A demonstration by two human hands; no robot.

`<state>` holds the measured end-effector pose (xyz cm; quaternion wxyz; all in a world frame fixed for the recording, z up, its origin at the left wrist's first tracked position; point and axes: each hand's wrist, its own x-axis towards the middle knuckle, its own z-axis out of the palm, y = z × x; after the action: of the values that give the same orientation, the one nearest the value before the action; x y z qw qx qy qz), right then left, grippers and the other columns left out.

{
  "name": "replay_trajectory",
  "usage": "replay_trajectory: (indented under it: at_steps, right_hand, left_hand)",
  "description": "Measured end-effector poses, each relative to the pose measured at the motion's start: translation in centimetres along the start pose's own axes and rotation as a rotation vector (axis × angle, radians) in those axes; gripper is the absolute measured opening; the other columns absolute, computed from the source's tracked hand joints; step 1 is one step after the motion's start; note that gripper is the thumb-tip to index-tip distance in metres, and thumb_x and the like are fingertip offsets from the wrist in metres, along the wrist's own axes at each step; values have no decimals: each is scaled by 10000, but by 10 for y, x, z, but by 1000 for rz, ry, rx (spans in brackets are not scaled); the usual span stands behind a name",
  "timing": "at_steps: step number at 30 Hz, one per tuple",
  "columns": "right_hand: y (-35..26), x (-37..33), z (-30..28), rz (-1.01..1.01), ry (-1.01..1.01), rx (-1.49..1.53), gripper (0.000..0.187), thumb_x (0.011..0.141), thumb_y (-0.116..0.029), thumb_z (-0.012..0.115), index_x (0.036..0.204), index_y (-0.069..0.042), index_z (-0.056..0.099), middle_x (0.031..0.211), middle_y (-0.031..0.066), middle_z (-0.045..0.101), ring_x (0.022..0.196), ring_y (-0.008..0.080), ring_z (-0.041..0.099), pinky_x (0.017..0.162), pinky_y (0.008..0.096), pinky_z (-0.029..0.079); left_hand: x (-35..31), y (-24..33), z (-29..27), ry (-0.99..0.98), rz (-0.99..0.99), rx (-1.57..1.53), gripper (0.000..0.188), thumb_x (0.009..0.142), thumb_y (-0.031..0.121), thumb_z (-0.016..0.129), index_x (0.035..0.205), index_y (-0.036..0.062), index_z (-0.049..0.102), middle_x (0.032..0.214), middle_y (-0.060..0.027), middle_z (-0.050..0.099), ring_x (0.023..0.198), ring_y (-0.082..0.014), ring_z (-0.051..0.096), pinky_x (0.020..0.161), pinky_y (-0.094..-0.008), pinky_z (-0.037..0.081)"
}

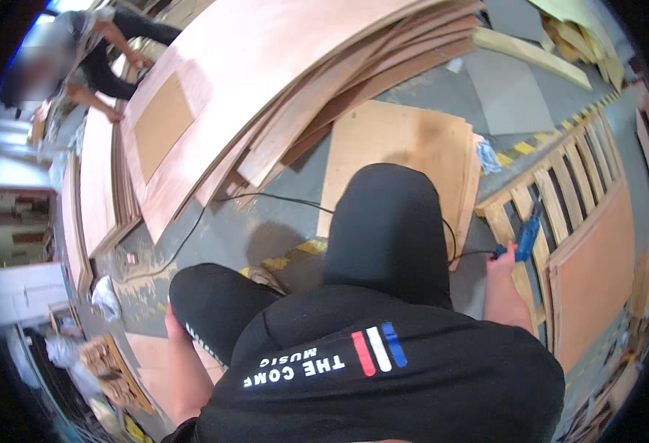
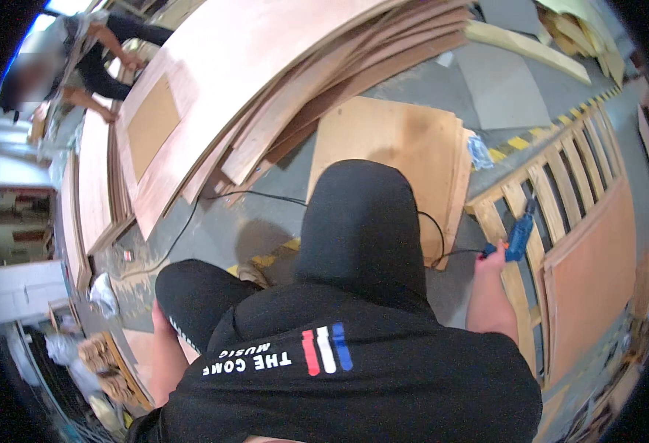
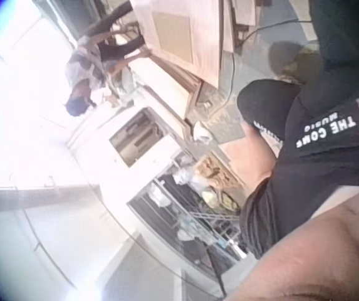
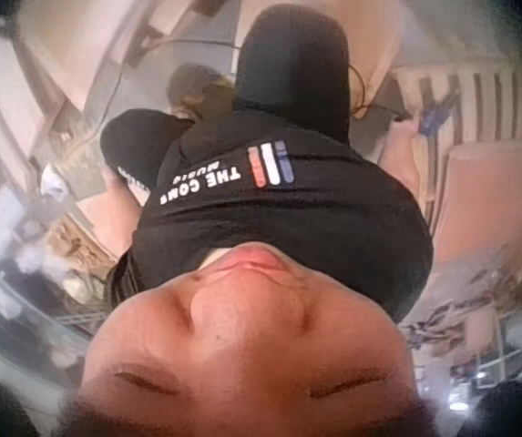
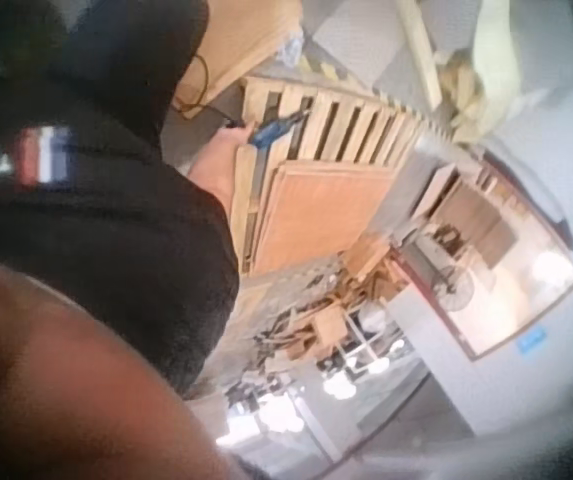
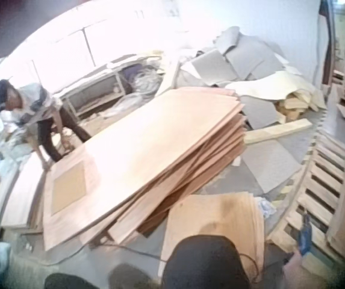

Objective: The recorder drills holes into thin wood panels using an electric drill.

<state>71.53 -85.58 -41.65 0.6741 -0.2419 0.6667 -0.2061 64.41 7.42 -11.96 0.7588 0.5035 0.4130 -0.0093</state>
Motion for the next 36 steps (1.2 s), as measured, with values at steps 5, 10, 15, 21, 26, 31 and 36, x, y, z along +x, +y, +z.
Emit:
replay_trajectory:
  at_steps: [5,10,15,21,26,31,36]
  right_hand:
    - [-39,19,-13,-139,-190,3,292,871,-142,686,1079,-288,542,778,-12,528,651,198,564,546,355,448]
    - [-56,6,-6,-156,-140,-43,201,819,-75,609,939,-216,530,716,4,576,577,206,555,505,352,411]
    - [-77,-23,26,-9,-149,-284,101,788,-142,594,735,-180,516,683,9,557,575,214,538,500,361,345]
    - [-81,-74,67,-196,-343,-210,132,789,-100,581,708,-137,483,621,14,516,550,218,521,468,343,366]
    - [-82,-180,139,-217,-675,-91,156,877,-83,657,1003,-138,583,693,4,577,552,172,562,475,304,426]
    - [-128,-268,197,-193,-803,34,257,850,0,676,1099,-29,621,844,47,645,651,167,625,558,305,542]
    - [-167,-373,231,-410,-1150,117,291,844,43,673,1125,27,602,963,101,664,765,176,640,701,299,590]
  left_hand:
    - [-29,26,94,38,522,861,537,1005,347,615,1432,27,550,1495,-213,537,1381,-348,509,1163,-444,402]
    - [-63,43,153,157,811,1631,510,885,285,738,1353,109,639,1479,-164,556,1403,-386,473,1181,-467,381]
    - [-64,32,125,208,941,1503,431,885,249,732,1287,102,678,1426,-140,603,1360,-373,517,1162,-468,401]
    - [-65,30,93,188,996,1158,364,903,186,708,1239,48,673,1332,-154,648,1300,-368,567,1131,-447,429]
    - [-41,74,52,225,769,1267,377,930,185,712,1264,21,653,1286,-156,663,1190,-317,634,1045,-398,491]
    - [27,130,43,147,498,209,371,981,256,683,1278,35,657,1214,-90,687,1131,-263,643,964,-403,514]
    - [110,102,8,363,474,45,485,983,321,664,1347,6,606,1210,-89,677,1115,-258,623,943,-456,496]
